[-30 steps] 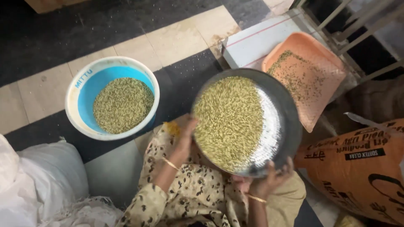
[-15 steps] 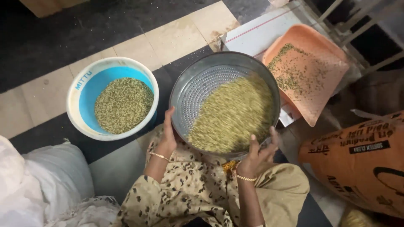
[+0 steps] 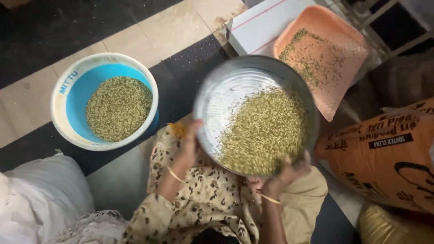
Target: The person sits on the floor and sifts small green seeds in a perforated metal tray, shaking it to separate debris and picking out unwanted pieces by hand. The seeds are transferred between the tray and a nearby blue bucket.
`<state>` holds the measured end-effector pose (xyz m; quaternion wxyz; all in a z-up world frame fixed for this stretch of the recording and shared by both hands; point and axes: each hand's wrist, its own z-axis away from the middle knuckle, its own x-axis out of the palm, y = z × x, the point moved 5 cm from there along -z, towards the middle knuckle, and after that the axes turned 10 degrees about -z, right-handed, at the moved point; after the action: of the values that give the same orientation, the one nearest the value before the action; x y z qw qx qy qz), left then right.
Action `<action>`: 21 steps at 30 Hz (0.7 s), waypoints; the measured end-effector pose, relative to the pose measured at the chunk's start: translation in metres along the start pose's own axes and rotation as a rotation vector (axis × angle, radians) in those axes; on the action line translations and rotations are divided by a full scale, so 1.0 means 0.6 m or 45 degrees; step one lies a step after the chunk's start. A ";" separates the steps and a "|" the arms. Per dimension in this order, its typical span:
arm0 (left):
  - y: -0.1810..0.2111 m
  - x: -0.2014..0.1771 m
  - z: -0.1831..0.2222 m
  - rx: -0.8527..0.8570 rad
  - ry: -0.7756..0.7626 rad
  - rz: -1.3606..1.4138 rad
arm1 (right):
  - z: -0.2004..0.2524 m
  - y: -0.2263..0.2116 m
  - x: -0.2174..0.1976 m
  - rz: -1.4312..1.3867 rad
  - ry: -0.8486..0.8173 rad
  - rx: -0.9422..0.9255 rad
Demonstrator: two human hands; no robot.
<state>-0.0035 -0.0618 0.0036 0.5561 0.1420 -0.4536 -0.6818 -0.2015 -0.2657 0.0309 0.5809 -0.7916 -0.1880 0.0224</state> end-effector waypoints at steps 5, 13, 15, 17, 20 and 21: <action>-0.006 -0.099 -0.043 -0.026 0.242 0.358 | -0.003 -0.016 0.072 -0.048 -0.176 0.190; -0.030 0.083 0.023 0.180 -0.029 -0.454 | 0.011 0.009 -0.114 -0.126 0.275 0.191; -0.024 0.091 0.024 0.153 -0.015 -0.497 | 0.005 0.005 -0.107 0.083 0.214 0.006; -0.015 0.065 0.012 0.154 0.044 -0.365 | 0.003 -0.015 -0.074 0.356 0.076 -0.186; 0.009 -0.023 -0.034 0.036 0.079 0.059 | -0.013 0.012 0.012 -0.071 0.110 0.327; 0.016 -0.051 -0.043 0.090 0.128 0.192 | -0.017 0.000 0.044 -0.162 -0.021 0.272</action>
<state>0.0312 -0.0464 -0.0127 0.6223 0.1611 -0.4584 -0.6137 -0.1746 -0.2663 0.0389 0.6605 -0.7116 -0.2391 0.0122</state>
